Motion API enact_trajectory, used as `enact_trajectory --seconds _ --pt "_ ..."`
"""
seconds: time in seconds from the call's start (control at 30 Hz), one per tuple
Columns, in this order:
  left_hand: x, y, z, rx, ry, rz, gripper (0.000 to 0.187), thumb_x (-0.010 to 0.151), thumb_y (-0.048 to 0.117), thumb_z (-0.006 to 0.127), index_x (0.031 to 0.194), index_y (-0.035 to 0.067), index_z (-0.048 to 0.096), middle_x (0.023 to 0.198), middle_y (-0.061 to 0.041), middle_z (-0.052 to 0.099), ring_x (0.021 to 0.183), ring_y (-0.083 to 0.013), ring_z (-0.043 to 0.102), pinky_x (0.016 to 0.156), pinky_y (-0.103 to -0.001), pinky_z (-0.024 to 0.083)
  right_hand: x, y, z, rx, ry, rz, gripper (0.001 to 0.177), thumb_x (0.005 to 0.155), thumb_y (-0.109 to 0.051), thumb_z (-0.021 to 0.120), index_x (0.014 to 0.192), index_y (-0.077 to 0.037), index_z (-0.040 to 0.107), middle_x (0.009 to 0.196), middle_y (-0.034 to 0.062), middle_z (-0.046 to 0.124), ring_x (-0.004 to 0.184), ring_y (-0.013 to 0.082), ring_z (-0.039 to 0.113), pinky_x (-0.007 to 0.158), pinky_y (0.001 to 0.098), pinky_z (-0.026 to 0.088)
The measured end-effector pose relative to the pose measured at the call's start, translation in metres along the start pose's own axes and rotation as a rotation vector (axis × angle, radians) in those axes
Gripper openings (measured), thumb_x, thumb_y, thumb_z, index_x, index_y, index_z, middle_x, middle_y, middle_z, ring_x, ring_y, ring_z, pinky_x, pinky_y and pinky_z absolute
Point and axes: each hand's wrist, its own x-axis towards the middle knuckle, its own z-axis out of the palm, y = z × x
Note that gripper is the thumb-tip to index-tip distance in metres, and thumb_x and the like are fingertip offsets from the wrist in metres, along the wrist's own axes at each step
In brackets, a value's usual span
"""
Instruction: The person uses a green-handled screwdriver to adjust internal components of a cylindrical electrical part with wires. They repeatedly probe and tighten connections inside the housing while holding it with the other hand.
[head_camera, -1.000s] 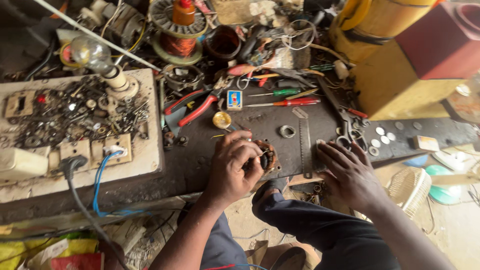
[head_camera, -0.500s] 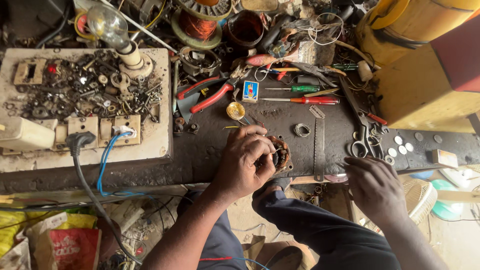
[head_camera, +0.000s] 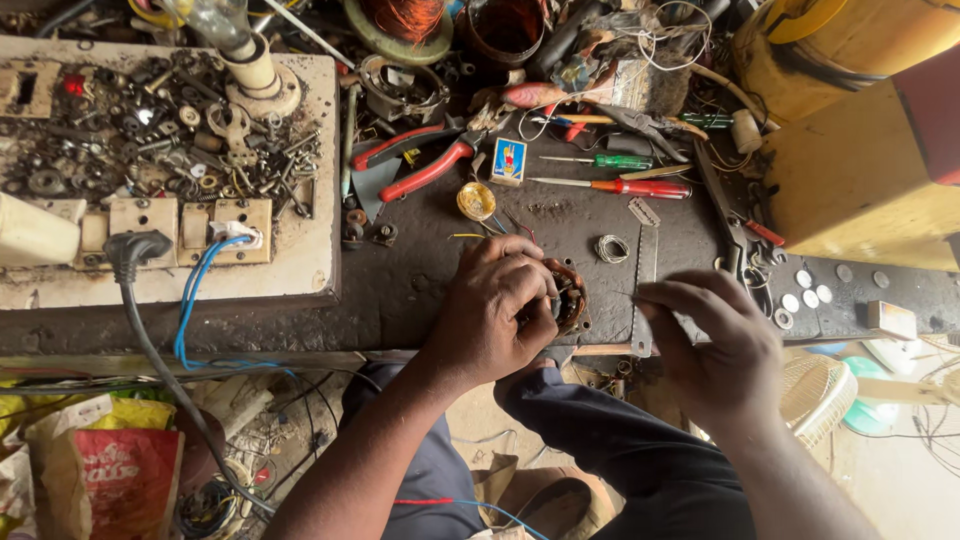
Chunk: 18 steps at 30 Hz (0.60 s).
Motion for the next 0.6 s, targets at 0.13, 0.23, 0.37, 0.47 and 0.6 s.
enact_trajectory --seconds 0.13,0.23,0.37,0.47,0.6 --pt "-0.001 -0.001 0.0 0.003 -0.01 -0.02 0.011 0.081 0.003 0.068 0.086 0.007 0.059 0.092 -0.006 0.068 0.116 -0.0304 0.064 0.103 -0.047 0.047 0.022 -0.017 0.007 0.002 -0.141 -0.05 0.013 0.092 -0.01 0.075 0.105 -0.009 0.075 0.104 0.0064 0.074 0.09 0.0221 0.075 0.074 0.0353 0.06" --pt "0.0 -0.001 0.0 0.017 -0.014 -0.03 0.011 0.08 0.005 0.068 0.084 0.007 0.058 0.092 -0.006 0.067 0.116 -0.03 0.064 0.101 -0.047 0.046 0.034 -0.023 0.012 -0.074 -0.277 -0.062 0.015 0.088 -0.009 0.073 0.102 -0.009 0.075 0.097 0.0092 0.073 0.081 0.0273 0.074 0.067 0.0383 0.059" --pt "-0.001 -0.001 0.0 0.023 -0.012 -0.026 0.013 0.079 0.009 0.071 0.084 0.007 0.059 0.093 -0.006 0.068 0.117 -0.0304 0.062 0.102 -0.047 0.045 0.039 -0.029 0.017 -0.112 -0.298 -0.093 0.015 0.087 -0.011 0.073 0.101 -0.008 0.072 0.093 0.0103 0.071 0.082 0.0311 0.071 0.066 0.0408 0.057" --pt "-0.002 -0.002 0.0 0.037 0.0 -0.006 0.012 0.082 0.009 0.072 0.088 0.008 0.062 0.098 -0.006 0.069 0.12 -0.0296 0.061 0.106 -0.048 0.043 0.039 -0.031 0.019 -0.103 -0.275 -0.091 0.014 0.087 -0.011 0.072 0.101 -0.007 0.071 0.095 0.0102 0.07 0.084 0.0304 0.072 0.068 0.0401 0.058" --pt "-0.003 -0.002 0.001 0.027 0.005 -0.011 0.013 0.079 0.008 0.073 0.087 0.008 0.062 0.1 -0.007 0.071 0.121 -0.0312 0.06 0.106 -0.047 0.041 0.038 -0.033 0.02 -0.149 -0.296 -0.036 0.018 0.085 -0.011 0.073 0.102 -0.006 0.072 0.094 0.0115 0.07 0.081 0.0308 0.072 0.065 0.0402 0.057"
